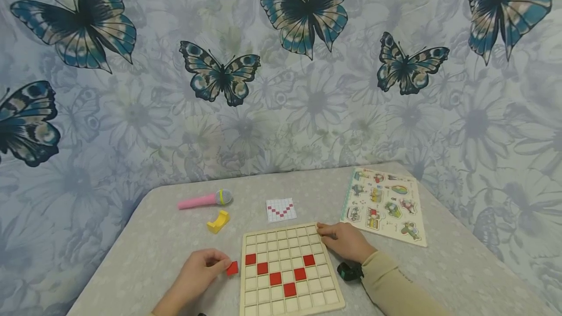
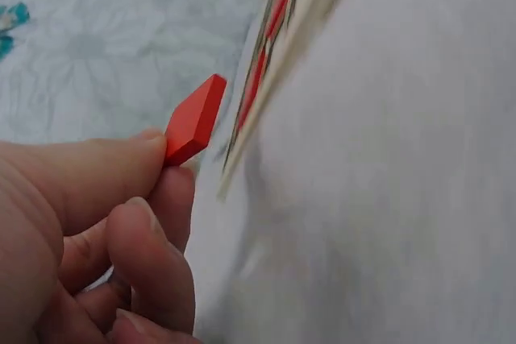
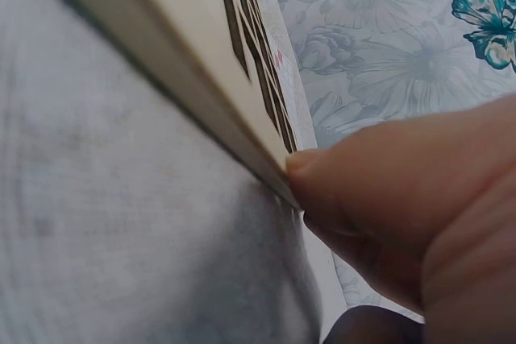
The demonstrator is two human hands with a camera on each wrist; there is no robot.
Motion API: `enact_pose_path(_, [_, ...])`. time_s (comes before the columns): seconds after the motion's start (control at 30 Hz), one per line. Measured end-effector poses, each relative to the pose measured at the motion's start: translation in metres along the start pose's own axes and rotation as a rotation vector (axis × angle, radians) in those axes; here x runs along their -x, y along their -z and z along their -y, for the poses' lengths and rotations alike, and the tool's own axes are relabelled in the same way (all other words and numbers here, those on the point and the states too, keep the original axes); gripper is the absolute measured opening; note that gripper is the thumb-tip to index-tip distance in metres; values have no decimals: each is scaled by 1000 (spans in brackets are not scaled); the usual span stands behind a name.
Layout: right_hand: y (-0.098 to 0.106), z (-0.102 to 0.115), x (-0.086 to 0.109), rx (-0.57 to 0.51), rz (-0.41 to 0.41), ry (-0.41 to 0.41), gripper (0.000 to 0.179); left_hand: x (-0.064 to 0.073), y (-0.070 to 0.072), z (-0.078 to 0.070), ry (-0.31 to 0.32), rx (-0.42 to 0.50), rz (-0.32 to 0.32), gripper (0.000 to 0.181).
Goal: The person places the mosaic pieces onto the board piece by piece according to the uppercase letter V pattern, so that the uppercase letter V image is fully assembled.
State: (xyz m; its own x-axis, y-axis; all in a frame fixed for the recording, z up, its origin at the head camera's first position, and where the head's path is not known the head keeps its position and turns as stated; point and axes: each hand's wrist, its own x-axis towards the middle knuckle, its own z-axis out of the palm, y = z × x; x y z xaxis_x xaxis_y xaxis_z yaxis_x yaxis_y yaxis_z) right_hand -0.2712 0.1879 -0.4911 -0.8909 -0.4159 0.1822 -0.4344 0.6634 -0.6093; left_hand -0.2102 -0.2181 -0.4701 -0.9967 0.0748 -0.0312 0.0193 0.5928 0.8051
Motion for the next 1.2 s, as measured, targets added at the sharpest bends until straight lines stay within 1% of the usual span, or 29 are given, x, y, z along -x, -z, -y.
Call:
enact_pose_path(0.1, [-1,1,0,-10,2,0,32,-2,-4,-7,-19,47,52,17])
enact_pose_path(0.2, [-1,4,-1,-17,2,4,32,-5,-8,-17,-42,51,79,17])
enact_pose_path(0.27, [0,6,-1,-18,2,11,32,-9,-12,-24,-66,30,67,15])
enact_pose_path(0.4, [1,8,-2,-15,-1,8,33,-22,-23,-40,-134,-17,3,11])
enact_pose_path(0.43, [1,8,-2,-13,-2,0,32,-25,-27,-44,-159,-37,-5,10])
enact_pose_path(0.47, [1,7,-2,-6,-1,-7,32,-28,-31,-48,-178,-48,-1,11])
enact_pose_path(0.53, [0,6,-1,2,0,-13,31,-33,-39,-56,-214,-56,37,12])
enact_pose_path(0.63, [0,5,0,5,-2,-14,31,-39,-53,-68,-248,-54,124,13])
enact_pose_path(0.7, [1,5,0,6,-6,-10,30,-43,-63,-75,-250,-39,174,14])
enact_pose_path(0.83, [-1,4,0,-13,-5,-15,30,-48,-81,-85,-250,-40,205,14])
enact_pose_path(1.0, [-1,2,-1,-24,-11,0,30,-55,-99,-104,-257,-68,209,13])
enact_pose_path(1.07, [0,1,-2,-16,-15,10,30,-57,-105,-110,-270,-87,203,13])
enact_pose_path(1.2, [3,0,-2,-1,-2,20,31,-62,-117,-119,-296,-129,197,12])
